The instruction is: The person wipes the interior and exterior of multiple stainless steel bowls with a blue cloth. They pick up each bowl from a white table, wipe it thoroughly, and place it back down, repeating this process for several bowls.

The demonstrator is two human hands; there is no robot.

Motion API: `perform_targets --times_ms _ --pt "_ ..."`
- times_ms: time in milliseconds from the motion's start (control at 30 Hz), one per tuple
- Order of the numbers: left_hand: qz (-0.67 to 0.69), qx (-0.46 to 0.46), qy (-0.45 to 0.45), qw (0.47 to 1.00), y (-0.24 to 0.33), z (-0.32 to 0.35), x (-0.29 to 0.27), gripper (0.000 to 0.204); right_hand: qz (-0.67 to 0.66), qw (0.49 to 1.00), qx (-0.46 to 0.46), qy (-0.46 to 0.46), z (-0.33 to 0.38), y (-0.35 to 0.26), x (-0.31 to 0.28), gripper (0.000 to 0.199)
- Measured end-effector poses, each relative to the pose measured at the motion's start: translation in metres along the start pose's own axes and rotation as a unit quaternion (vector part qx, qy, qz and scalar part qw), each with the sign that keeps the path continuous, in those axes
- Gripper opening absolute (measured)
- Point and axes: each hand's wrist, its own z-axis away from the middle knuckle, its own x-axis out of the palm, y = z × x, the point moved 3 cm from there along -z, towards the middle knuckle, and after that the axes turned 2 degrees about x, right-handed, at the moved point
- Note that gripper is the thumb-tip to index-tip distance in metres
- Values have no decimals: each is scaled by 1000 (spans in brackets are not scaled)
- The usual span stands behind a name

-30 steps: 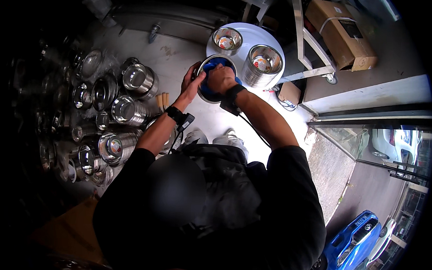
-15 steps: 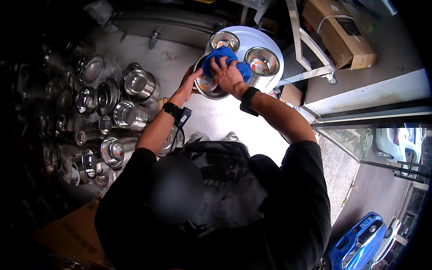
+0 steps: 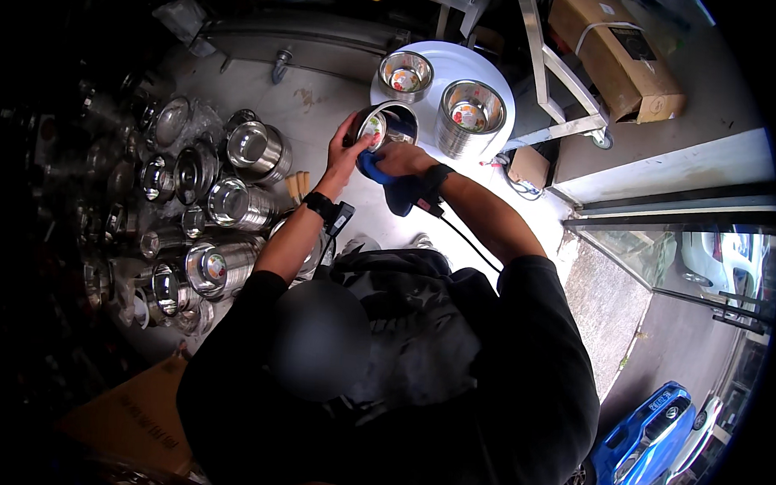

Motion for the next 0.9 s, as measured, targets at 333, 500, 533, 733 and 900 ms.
perform_targets --times_ms 333,500,533,733,900 --pt "15 -172 -26 985 -11 5 -19 80 -476 856 71 187 -25 37 -32 56" --pt "62 -224 -67 970 -25 5 -7 73 -479 865 79 131 -4 -19 -45 62" --pt "79 -242 -78 964 -26 5 -3 70 -483 863 75 124 -2 -23 -46 64" --pt "141 -252 -134 948 -8 7 18 92 -403 906 7 125 -19 2 -25 70" --pt "200 -241 -132 940 2 12 17 103 -278 955 -31 98 16 -25 -46 64"
